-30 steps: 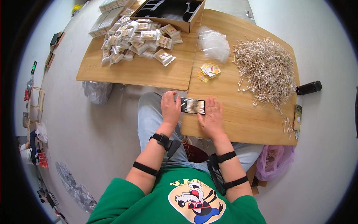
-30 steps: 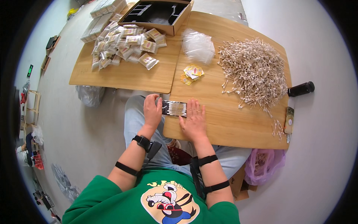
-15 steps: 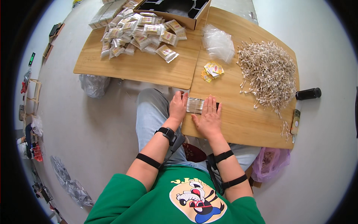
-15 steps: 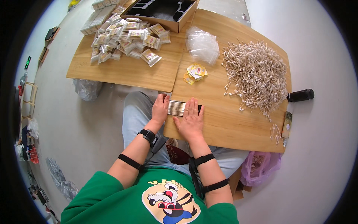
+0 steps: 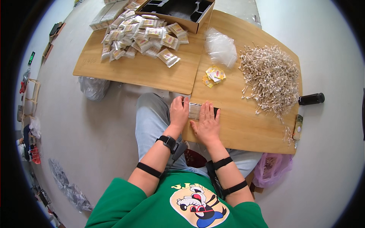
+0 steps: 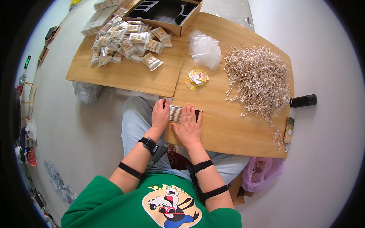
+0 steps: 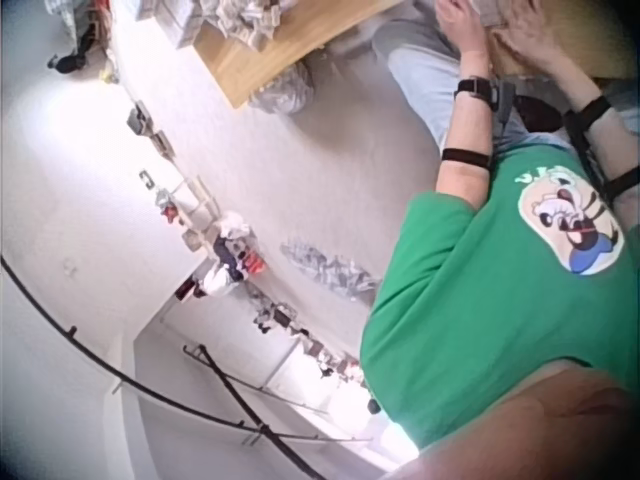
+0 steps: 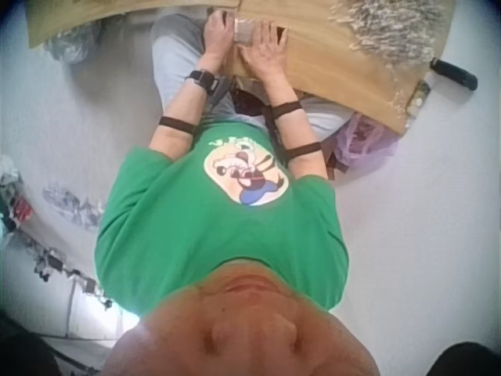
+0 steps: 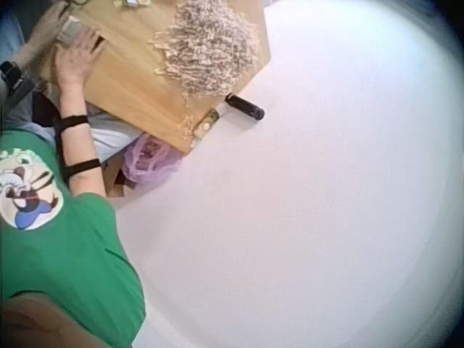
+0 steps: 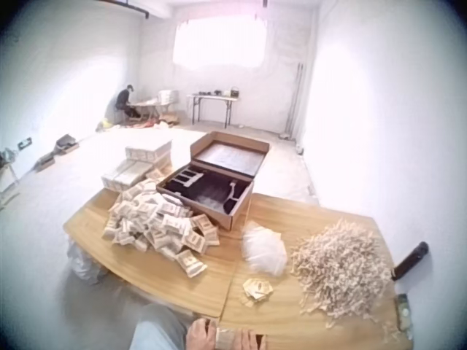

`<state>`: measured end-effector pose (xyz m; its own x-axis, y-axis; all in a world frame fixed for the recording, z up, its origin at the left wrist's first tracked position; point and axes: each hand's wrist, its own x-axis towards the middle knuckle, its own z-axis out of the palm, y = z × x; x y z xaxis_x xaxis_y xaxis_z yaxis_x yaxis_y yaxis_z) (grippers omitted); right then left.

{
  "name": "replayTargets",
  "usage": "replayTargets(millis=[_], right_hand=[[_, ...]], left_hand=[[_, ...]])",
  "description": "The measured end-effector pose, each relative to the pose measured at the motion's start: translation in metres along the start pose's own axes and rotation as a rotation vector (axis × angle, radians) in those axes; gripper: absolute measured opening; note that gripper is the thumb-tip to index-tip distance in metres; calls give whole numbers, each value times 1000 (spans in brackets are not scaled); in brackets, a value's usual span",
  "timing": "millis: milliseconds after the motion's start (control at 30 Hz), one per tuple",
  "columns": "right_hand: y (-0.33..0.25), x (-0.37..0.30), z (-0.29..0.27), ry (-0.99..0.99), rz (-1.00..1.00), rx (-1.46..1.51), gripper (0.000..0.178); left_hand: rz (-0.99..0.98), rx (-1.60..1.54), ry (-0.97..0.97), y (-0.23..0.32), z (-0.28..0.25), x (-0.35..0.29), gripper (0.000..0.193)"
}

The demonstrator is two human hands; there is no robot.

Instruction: Packaging cotton swabs into small plastic bags.

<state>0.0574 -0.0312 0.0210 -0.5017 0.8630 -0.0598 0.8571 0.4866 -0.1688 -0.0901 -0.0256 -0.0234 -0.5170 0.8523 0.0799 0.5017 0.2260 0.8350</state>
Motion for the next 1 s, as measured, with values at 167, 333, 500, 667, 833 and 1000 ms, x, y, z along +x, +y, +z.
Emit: replayTargets(millis=[167,333,500,667,833,1000], right_hand=[[10,8,-2,100,-47,61,79],[67,80,-23,417,397,607,33],[88,150,-43,257,538,422,43],[80,171,-45,58,665,236,48],[99,168,-27,162,633,342,50],[114,152,-22,360,619,1126,23]], left_hand=[[26,280,-9,-4,9,-10,50],[2,273,4,3,13,-10,50],[43,296,27,-3,16,-14,48],[13,261,14,3,15,-14,48],[14,200,24,5,14,-14,48],[33,198,37,4,17,-14,49]])
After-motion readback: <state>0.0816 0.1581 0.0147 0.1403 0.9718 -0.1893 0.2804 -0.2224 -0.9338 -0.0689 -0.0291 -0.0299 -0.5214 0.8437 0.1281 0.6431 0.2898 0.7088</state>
